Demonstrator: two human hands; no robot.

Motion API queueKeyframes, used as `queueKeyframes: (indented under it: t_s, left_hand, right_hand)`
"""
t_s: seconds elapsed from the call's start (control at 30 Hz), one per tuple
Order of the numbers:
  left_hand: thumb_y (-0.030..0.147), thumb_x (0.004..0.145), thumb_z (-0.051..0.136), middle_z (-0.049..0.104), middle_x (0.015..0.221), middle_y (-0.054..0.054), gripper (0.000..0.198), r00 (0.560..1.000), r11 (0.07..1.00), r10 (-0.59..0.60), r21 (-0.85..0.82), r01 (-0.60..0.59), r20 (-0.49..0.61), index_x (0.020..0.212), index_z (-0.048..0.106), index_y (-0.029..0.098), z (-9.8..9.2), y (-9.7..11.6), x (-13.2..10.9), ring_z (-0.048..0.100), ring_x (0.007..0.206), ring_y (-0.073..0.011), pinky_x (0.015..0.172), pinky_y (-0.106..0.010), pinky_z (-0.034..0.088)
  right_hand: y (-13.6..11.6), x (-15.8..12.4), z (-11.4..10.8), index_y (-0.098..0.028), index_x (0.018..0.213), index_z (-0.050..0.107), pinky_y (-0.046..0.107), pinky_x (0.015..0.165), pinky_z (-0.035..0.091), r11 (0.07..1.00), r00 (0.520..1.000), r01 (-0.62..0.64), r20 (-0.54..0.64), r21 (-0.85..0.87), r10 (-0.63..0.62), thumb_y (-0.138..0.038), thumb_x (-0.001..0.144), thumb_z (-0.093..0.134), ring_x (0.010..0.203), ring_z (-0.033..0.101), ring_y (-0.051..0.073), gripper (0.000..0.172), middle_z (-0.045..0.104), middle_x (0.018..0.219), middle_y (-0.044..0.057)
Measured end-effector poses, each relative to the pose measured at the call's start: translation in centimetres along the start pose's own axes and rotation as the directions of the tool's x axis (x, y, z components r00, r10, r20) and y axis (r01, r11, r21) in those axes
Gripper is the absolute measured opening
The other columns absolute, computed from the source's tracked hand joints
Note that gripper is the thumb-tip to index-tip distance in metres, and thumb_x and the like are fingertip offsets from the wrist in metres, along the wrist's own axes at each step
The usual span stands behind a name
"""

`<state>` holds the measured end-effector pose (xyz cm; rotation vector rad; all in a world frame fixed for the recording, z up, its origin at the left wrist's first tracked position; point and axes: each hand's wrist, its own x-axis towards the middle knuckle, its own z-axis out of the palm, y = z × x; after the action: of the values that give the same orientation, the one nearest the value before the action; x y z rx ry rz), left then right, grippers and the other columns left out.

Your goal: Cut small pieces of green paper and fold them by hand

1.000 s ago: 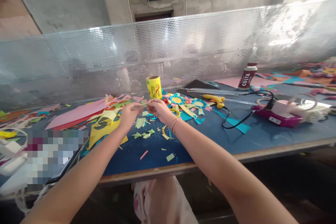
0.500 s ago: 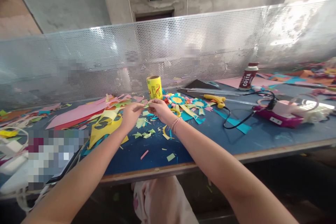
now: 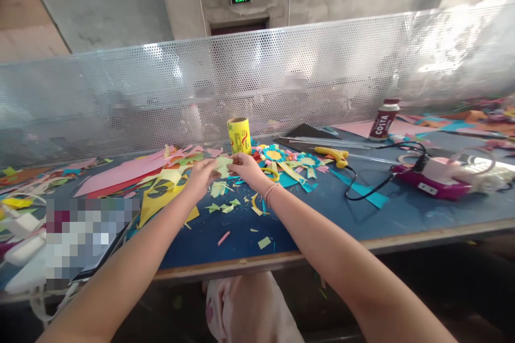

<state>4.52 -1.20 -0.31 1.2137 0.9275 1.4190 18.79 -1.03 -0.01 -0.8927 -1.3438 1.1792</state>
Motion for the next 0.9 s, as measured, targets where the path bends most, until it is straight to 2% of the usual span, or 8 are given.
queueKeyframes:
  t_s: [0.13, 0.3, 0.43, 0.6, 0.77, 0.83, 0.9]
  left_hand:
    - [0.033, 0.065, 0.066, 0.065, 0.075, -0.005, 0.02, 1.0, 1.0, -0.006, 0.007, 0.006, -0.003, 0.073, 0.063, 0.016, 0.0, 0.1, 0.1, 0.056, 0.059, -0.0117, 0.053, -0.023, 0.044]
    - [0.038, 0.061, 0.069, 0.064, 0.069, -0.004, 0.025, 0.999, 0.998, -0.044, -0.05, 0.043, -0.022, 0.07, 0.061, 0.016, -0.1, -0.2, 0.2, 0.056, 0.057, -0.0115, 0.055, -0.024, 0.046]
    - [0.044, 0.059, 0.069, 0.064, 0.068, -0.005, 0.031, 0.999, 0.995, -0.038, -0.096, 0.041, 0.035, 0.069, 0.06, 0.016, -0.1, -0.1, 0.1, 0.061, 0.063, -0.0156, 0.059, -0.028, 0.049]
    - [0.055, 0.068, 0.058, 0.067, 0.078, -0.009, 0.04, 0.996, 0.983, -0.022, -0.181, 0.037, 0.087, 0.077, 0.062, 0.015, 0.4, 0.4, -0.2, 0.063, 0.081, -0.0209, 0.069, -0.032, 0.05]
    - [0.038, 0.061, 0.07, 0.067, 0.091, -0.009, 0.033, 0.988, 0.975, 0.075, -0.219, -0.044, 0.134, 0.083, 0.063, 0.014, 1.2, 0.3, -0.9, 0.062, 0.084, -0.0181, 0.076, -0.032, 0.048]
    - [0.034, 0.059, 0.072, 0.066, 0.088, -0.007, 0.032, 0.994, 0.976, 0.073, -0.209, -0.054, 0.086, 0.081, 0.063, 0.013, 1.2, 0.2, -1.0, 0.061, 0.079, -0.0161, 0.074, -0.03, 0.049]
    - [0.034, 0.059, 0.071, 0.066, 0.084, -0.006, 0.03, 0.999, 0.981, 0.053, -0.185, -0.049, 0.014, 0.08, 0.063, 0.013, 1.0, 0.1, -0.8, 0.06, 0.072, -0.0135, 0.068, -0.027, 0.049]
  right_hand:
    - [-0.1, 0.0, -0.2, -0.016, 0.079, 0.057, 0.02, 0.053, 0.047, 0.99, 1.0, 0.027, 0.004, -0.139, -0.027, -0.009, 0.064, 0.063, 0.058, 0.057, 0.009, 0.017, 0.059, 0.064, -0.003]
    - [-0.1, -0.2, -0.2, -0.016, 0.073, 0.06, 0.02, 0.053, 0.046, 0.978, 0.998, 0.047, 0.036, -0.203, -0.041, -0.016, 0.059, 0.07, 0.059, 0.057, 0.01, 0.017, 0.061, 0.063, -0.002]
    - [-0.1, -0.3, -0.1, -0.017, 0.062, 0.058, 0.022, 0.054, 0.046, 0.991, 0.998, 0.041, 0.044, -0.124, -0.036, -0.029, 0.061, 0.071, 0.055, 0.056, 0.01, 0.018, 0.059, 0.056, -0.002]
    - [0.0, -0.4, 0.1, -0.016, 0.057, 0.055, 0.023, 0.056, 0.048, 1.0, 0.999, -0.009, -0.044, 0.022, 0.01, -0.036, 0.061, 0.072, 0.051, 0.055, 0.009, 0.026, 0.058, 0.052, 0.0]
    - [-0.1, -0.7, 0.8, -0.018, 0.057, 0.053, 0.024, 0.058, 0.049, 0.995, 0.997, 0.007, -0.073, 0.097, 0.0, -0.039, 0.061, 0.072, 0.054, 0.056, 0.01, 0.029, 0.057, 0.054, -0.001]
    - [-0.1, -0.6, 0.8, -0.018, 0.058, 0.053, 0.026, 0.06, 0.049, 0.997, 0.999, -0.014, -0.035, 0.077, 0.017, -0.041, 0.064, 0.068, 0.054, 0.055, 0.011, 0.029, 0.057, 0.055, 0.0]
    - [-0.3, -0.4, 0.3, -0.018, 0.06, 0.054, 0.029, 0.063, 0.049, 0.997, 1.0, -0.024, -0.006, -0.071, 0.024, -0.042, 0.071, 0.06, 0.056, 0.057, 0.013, 0.027, 0.06, 0.058, 0.002]
